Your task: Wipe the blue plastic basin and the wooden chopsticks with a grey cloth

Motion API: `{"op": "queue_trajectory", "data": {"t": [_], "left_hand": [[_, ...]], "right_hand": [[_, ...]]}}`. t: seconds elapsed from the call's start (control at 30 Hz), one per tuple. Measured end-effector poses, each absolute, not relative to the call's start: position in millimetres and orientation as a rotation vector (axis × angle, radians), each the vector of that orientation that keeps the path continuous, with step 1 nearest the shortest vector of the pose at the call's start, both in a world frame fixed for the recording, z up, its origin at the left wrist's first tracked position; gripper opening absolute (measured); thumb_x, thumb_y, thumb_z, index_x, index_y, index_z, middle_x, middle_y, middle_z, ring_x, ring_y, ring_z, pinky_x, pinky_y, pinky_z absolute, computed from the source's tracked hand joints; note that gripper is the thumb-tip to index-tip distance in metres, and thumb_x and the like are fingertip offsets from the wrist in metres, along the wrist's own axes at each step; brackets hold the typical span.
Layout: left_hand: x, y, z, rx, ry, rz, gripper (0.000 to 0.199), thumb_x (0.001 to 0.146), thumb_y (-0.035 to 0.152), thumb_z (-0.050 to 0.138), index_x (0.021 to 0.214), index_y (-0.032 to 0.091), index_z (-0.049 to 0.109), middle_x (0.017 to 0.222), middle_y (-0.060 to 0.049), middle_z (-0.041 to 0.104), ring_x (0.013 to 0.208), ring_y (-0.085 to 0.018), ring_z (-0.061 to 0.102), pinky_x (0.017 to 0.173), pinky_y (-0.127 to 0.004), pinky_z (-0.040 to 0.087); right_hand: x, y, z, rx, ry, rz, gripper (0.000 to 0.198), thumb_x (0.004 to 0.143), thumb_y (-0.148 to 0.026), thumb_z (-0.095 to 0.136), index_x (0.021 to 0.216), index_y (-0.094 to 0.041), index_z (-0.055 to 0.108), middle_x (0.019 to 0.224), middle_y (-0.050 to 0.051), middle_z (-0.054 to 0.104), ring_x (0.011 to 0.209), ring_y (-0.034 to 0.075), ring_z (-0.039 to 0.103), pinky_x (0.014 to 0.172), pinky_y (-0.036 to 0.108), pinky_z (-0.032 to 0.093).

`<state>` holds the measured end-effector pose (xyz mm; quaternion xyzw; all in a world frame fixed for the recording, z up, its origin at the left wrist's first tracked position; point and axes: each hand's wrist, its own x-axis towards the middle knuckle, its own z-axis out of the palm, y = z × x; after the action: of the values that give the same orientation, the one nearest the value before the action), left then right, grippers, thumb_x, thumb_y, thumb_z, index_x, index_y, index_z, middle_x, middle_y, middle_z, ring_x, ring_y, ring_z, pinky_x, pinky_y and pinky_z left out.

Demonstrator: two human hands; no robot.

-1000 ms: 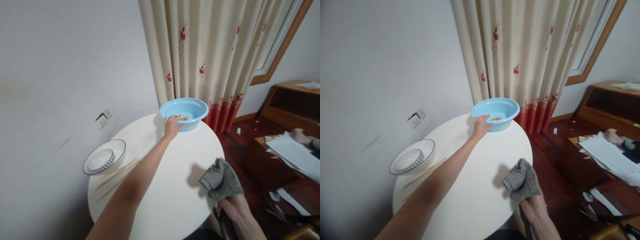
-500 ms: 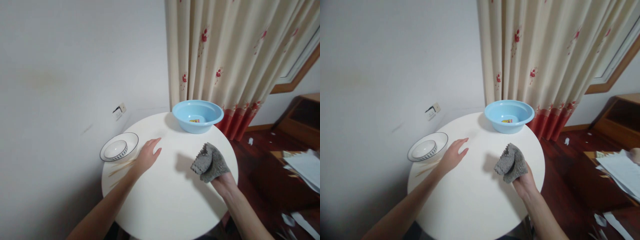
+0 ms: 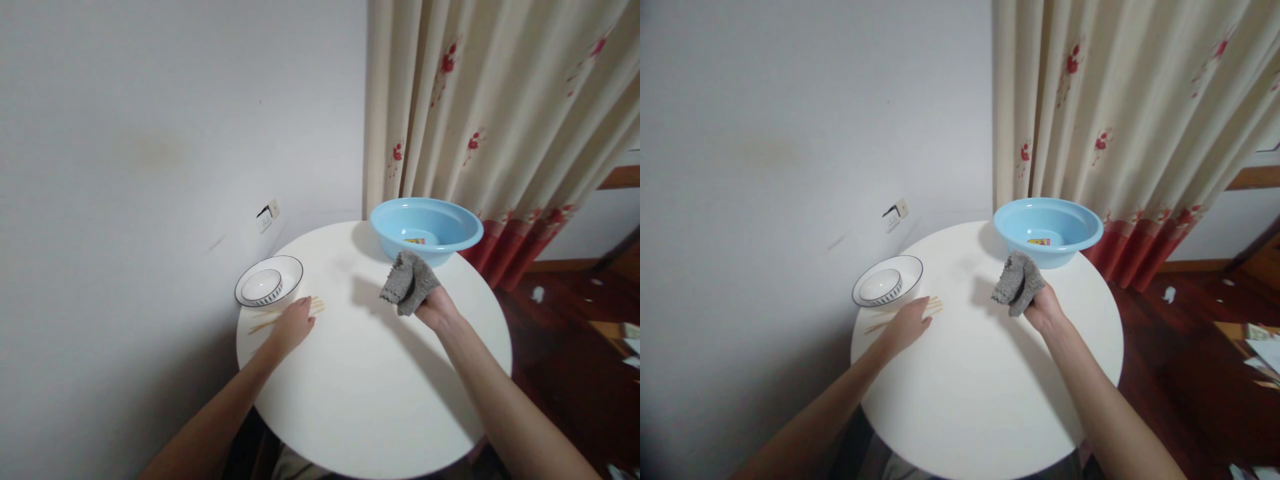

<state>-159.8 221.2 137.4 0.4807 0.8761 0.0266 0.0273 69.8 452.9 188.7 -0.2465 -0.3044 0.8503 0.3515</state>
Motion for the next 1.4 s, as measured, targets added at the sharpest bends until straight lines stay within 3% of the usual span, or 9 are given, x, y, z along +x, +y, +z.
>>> {"op": "queue_trajectory", "data": {"t": [0.27,0.43,0.6,0.87,1.07,1.27,1.4], "left_hand": [[-160,252,145,1.490,2.674,-0.027,0.025,0.090,0.018,0.056,0.112,0.011,0.067,0.117,-0.023,0.067,0.112,-0.033,0.066,0.101,-0.046,0.050],[-165,272,150,1.591,2.529,-0.057,0.021,0.088,0.012,0.053,0.101,0.015,0.069,0.112,-0.016,0.069,0.101,-0.025,0.068,0.093,-0.036,0.051],[-167,296,152,1.679,2.378,-0.068,0.011,0.082,0.018,0.064,0.090,0.017,0.072,0.101,-0.012,0.073,0.096,-0.026,0.069,0.084,-0.033,0.050],[-154,336,141,1.684,2.264,0.076,0.016,0.082,0.025,0.070,0.095,0.016,0.075,0.090,-0.007,0.077,0.077,-0.020,0.069,0.066,-0.028,0.045],[-152,353,140,1.758,2.266,0.214,0.014,0.086,0.019,0.068,0.099,0.019,0.075,0.098,-0.006,0.075,0.086,-0.020,0.069,0.075,-0.029,0.048],[-147,361,131,1.876,2.290,0.357,0.021,0.098,0.025,0.063,0.114,0.022,0.076,0.110,-0.008,0.072,0.105,-0.024,0.065,0.097,-0.035,0.048],[-134,369,121,1.972,2.226,0.415,0.024,0.101,0.033,0.059,0.117,0.027,0.076,0.115,-0.007,0.071,0.112,-0.025,0.062,0.101,-0.037,0.046]], "right_hand": [[44,477,177,-0.689,-0.848,2.200,0.013,0.086,-0.036,0.073,0.086,-0.024,0.074,0.084,0.003,0.080,0.085,0.023,0.074,0.087,0.039,0.061],[36,491,170,-0.675,-0.840,2.181,0.012,0.084,-0.034,0.075,0.089,-0.023,0.074,0.086,0.002,0.080,0.084,0.022,0.073,0.087,0.037,0.060],[27,494,157,-0.693,-0.836,2.192,0.013,0.084,-0.036,0.075,0.087,-0.023,0.073,0.085,0.002,0.080,0.083,0.023,0.074,0.085,0.038,0.060],[28,488,141,-0.691,-0.863,2.263,0.019,0.085,-0.035,0.073,0.097,-0.021,0.077,0.096,0.004,0.082,0.089,0.020,0.074,0.085,0.031,0.059],[33,492,131,-0.728,-0.939,2.229,0.022,0.080,-0.037,0.079,0.091,-0.019,0.077,0.089,0.005,0.081,0.080,0.021,0.073,0.077,0.033,0.058],[35,500,128,-0.762,-1.007,2.143,0.026,0.075,-0.038,0.081,0.089,-0.016,0.078,0.086,0.005,0.080,0.074,0.020,0.070,0.068,0.031,0.057],[34,502,128,-0.772,-1.001,2.093,0.029,0.070,-0.040,0.084,0.085,-0.016,0.079,0.079,0.003,0.078,0.067,0.017,0.066,0.063,0.028,0.054]]}}
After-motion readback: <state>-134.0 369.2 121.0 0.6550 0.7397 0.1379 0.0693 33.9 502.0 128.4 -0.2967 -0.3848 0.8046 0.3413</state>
